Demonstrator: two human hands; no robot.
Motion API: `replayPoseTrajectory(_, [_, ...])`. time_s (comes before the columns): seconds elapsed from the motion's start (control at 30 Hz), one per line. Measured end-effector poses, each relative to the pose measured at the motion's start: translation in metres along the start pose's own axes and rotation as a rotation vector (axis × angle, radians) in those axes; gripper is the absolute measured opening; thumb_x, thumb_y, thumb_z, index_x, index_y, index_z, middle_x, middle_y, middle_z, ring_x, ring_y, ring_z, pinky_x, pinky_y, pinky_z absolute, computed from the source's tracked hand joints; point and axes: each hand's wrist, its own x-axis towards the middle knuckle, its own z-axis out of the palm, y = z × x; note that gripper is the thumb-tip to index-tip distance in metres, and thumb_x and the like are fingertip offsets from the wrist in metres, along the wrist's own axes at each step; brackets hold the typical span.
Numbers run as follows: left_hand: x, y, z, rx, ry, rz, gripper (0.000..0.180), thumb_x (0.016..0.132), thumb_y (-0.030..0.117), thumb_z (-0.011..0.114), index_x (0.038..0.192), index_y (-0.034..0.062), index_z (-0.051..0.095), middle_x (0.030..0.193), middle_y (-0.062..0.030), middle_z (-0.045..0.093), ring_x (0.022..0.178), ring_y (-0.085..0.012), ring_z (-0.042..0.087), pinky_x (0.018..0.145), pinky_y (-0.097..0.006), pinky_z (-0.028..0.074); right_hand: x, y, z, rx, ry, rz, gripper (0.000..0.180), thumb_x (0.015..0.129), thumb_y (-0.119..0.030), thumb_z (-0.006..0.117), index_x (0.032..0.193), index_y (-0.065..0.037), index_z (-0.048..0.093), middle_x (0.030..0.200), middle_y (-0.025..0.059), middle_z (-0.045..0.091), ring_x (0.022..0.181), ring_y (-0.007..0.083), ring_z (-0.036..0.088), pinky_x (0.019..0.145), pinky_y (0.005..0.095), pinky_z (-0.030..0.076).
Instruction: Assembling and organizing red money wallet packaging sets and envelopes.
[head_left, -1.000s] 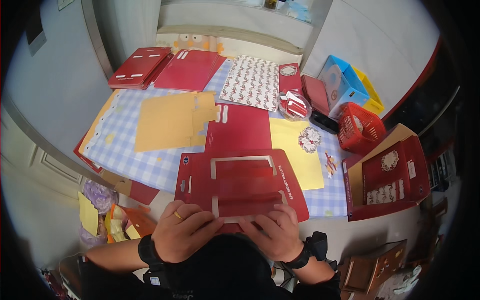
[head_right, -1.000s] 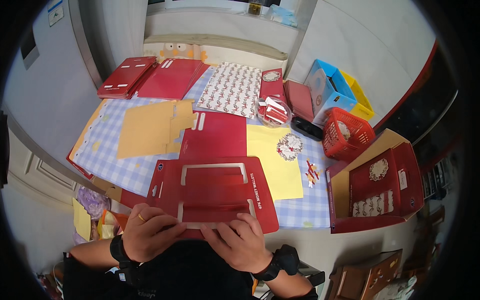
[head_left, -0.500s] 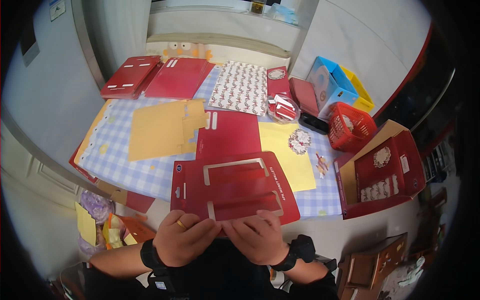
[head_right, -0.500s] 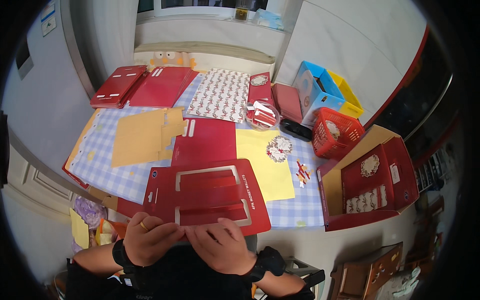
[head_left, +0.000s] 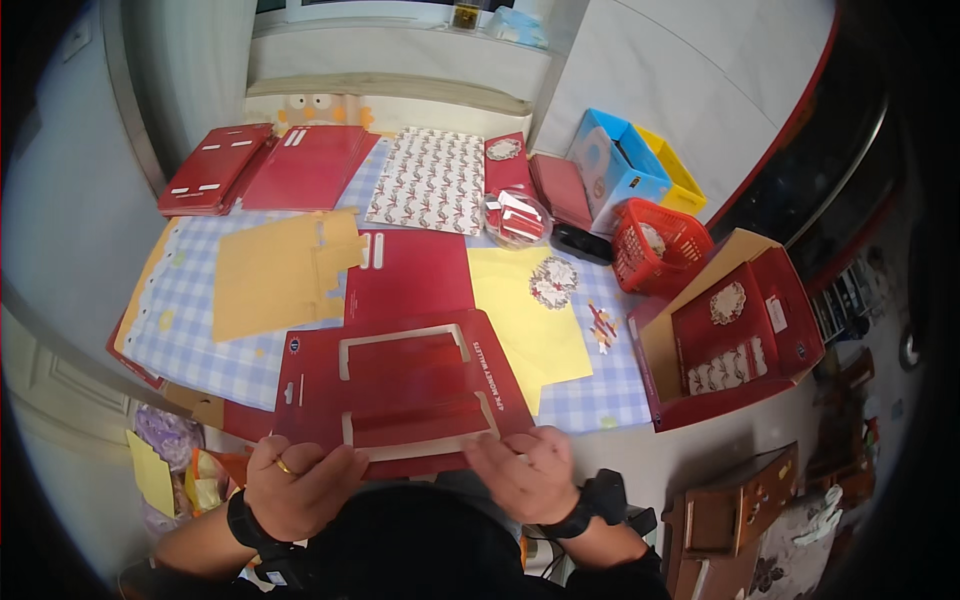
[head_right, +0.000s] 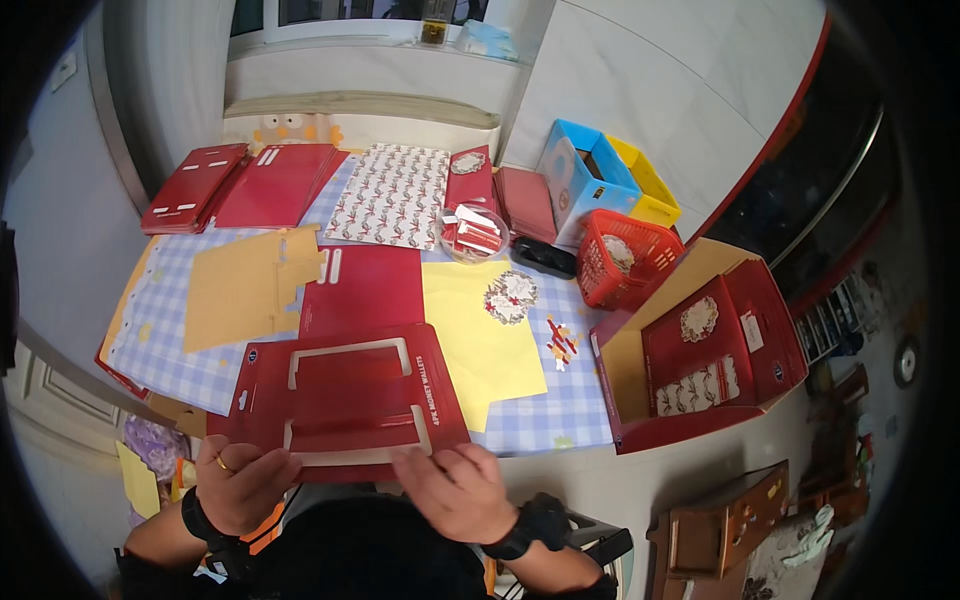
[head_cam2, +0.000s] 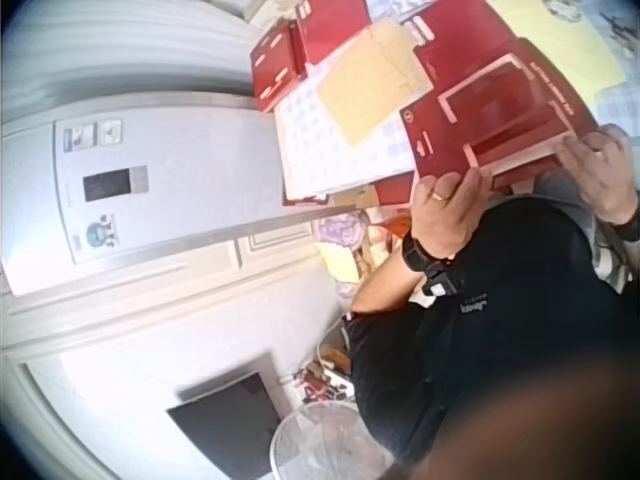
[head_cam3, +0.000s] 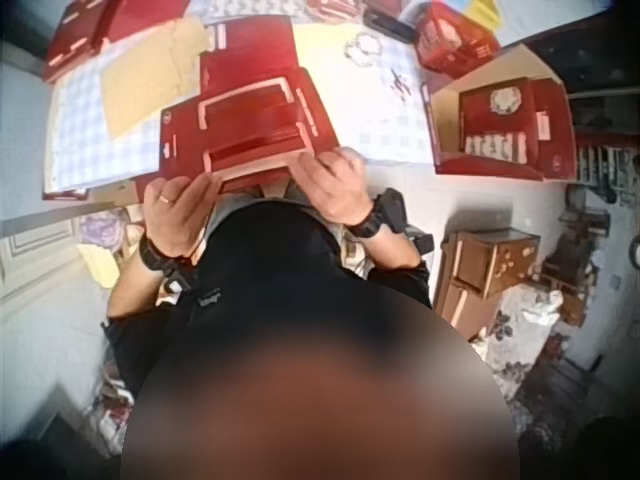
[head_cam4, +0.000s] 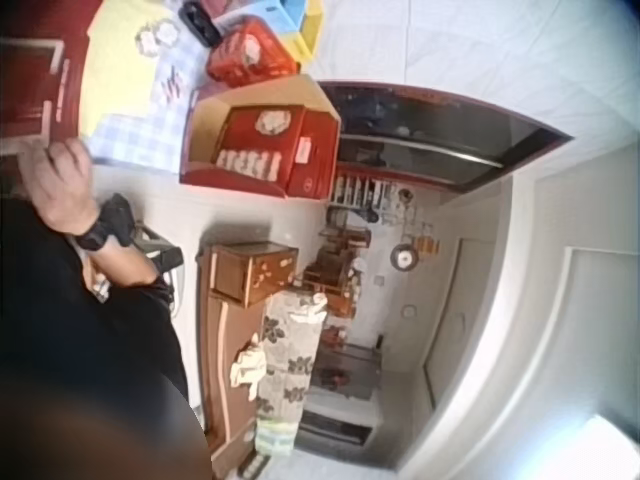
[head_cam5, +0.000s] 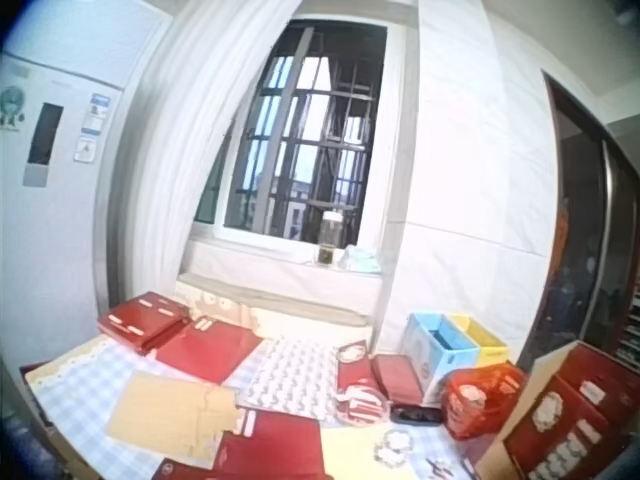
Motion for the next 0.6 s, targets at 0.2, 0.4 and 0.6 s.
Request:
replayPoseTrajectory(0.2, [-0.001,-0.003,0.005,-0.039,0.022,0.028,0.04,0.051,0.012,0.066,0.091,0.0085,0.07,0.093,-0.0007,0.062,0.073,-0.0145,0.052,0.06,-0.03,0.036,-0.026,0.019,-0.014,-0.15,-0.009,0.089,0.035,0.069,-0.009,0.063,0.104,-0.009,0.067,0.096,-0.0003,0.064,0.078,0.0142,0.054,0.075,0.0295,0.038])
replayPoseTrajectory(0.4, [-0.001,-0.004,0.005,-0.059,0.03,-0.001,0.04,0.052,0.012,0.065,0.091,0.0082,0.07,0.094,-0.0013,0.062,0.075,-0.0157,0.052,0.06,-0.03,0.036,-0.022,0.019,-0.012,-0.072,0.0,0.112,0.033,0.069,-0.007,0.064,0.102,-0.01,0.068,0.098,0.0,0.065,0.078,0.0139,0.055,0.079,0.0324,0.037])
replayPoseTrajectory(0.6, [-0.005,-0.011,-0.006,-0.12,0.043,-0.084,0.033,0.056,0.013,0.069,0.089,0.0091,0.07,0.097,0.0,0.064,0.077,-0.0149,0.053,0.061,-0.032,0.037,-0.023,0.018,-0.017,-0.039,0.012,0.11,0.031,0.071,-0.008,0.064,0.101,-0.012,0.069,0.098,0.0004,0.067,0.079,0.0139,0.055,0.084,0.0343,0.035])
